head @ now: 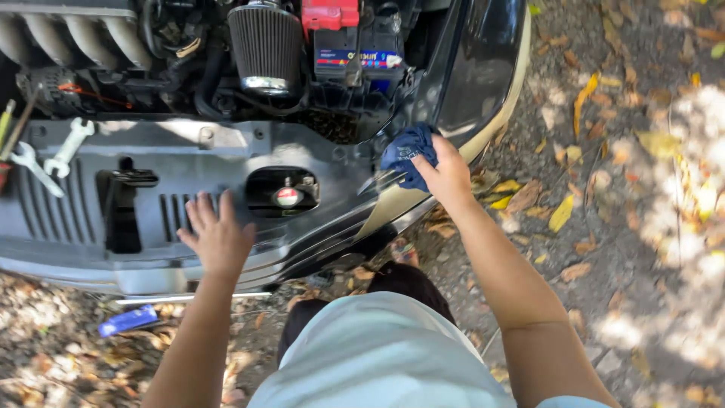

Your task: The person cleans the front of a car with the hood open using a blue cloth. They wipe the plastic engine cover, the front bumper, the grille, and the headlight area.

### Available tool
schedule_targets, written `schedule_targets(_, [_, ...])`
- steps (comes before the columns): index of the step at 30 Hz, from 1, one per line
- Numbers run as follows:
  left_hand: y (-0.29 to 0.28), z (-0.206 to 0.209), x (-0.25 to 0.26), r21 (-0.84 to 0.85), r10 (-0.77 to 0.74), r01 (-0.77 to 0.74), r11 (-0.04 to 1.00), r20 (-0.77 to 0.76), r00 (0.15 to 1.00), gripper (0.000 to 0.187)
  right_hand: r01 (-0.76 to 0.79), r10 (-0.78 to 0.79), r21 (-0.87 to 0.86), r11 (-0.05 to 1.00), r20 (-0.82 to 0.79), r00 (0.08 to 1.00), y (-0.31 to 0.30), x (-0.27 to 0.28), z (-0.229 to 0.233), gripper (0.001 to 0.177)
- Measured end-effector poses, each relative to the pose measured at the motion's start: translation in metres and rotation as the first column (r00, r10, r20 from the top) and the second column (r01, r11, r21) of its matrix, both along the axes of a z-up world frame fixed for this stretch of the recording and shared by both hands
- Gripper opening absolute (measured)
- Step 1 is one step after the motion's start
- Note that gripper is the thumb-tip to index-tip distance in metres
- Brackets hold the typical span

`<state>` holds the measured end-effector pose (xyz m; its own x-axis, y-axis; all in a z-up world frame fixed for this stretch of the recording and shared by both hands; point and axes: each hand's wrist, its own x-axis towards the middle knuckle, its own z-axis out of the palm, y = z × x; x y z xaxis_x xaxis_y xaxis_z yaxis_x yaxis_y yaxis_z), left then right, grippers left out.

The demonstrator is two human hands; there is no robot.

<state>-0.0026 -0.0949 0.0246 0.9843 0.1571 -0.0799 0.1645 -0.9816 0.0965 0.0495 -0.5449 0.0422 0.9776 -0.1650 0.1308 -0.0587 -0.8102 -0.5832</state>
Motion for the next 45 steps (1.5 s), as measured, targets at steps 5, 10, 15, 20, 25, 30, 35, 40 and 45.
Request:
schedule_targets(5, [-0.165,0.015,0.027,-0.088,-0.040,0.044,0.995,0.040,0.998,0.086,-0.223,0.253,-0.141,0.965,0.253,0.934,-0.080,0.082,0.025,0.052])
schedule_targets(10, [-0.231,-0.042,0.044,0.014,0.043,-0.042,0.999,-0.107,0.993,0.090,-0.373,0.430,-0.324,0.869,0.125,0.894,-0.101,0.150,0.070,0.079])
schedule_targets(15, [-0.250,-0.056,0.050,0.132,0.051,-0.070,0.989,0.138,0.989,0.099,-0.365,0.491,-0.721,0.589,-0.040,0.870,-0.083,0.138,0.039,0.048])
schedule_targets(20, [-0.263,-0.069,0.065,0.190,0.079,-0.132,0.973,0.263,0.962,0.096,-0.476,0.722,-0.768,0.428,-0.027,0.692,-0.113,0.162,0.027,0.032])
schedule_targets(25, [-0.270,-0.055,0.061,0.219,0.115,-0.177,0.959,0.269,0.956,0.115,-0.384,0.566,-0.755,0.531,-0.021,0.824,-0.111,0.188,0.040,0.030])
schedule_targets(30, [-0.269,-0.061,0.065,0.181,0.149,-0.199,0.963,0.258,0.955,0.106,-0.513,0.746,-0.751,0.416,-0.042,0.665,-0.085,0.128,0.003,0.025])
schedule_targets(35, [-0.269,-0.058,0.075,0.135,0.175,-0.202,0.970,0.183,0.967,0.103,-0.596,0.810,-0.694,0.404,-0.032,0.586,-0.063,0.136,0.035,0.027])
schedule_targets(40, [-0.269,-0.058,0.077,0.131,0.208,-0.224,0.966,0.124,0.970,0.104,-0.641,0.743,-0.736,0.217,-0.301,0.597,-0.016,0.157,0.010,0.035])
schedule_targets(45, [-0.271,-0.056,0.074,0.079,0.201,-0.212,0.974,0.128,0.971,0.102,-0.678,0.700,-0.712,0.182,-0.391,0.598,-0.010,0.162,0.004,0.025])
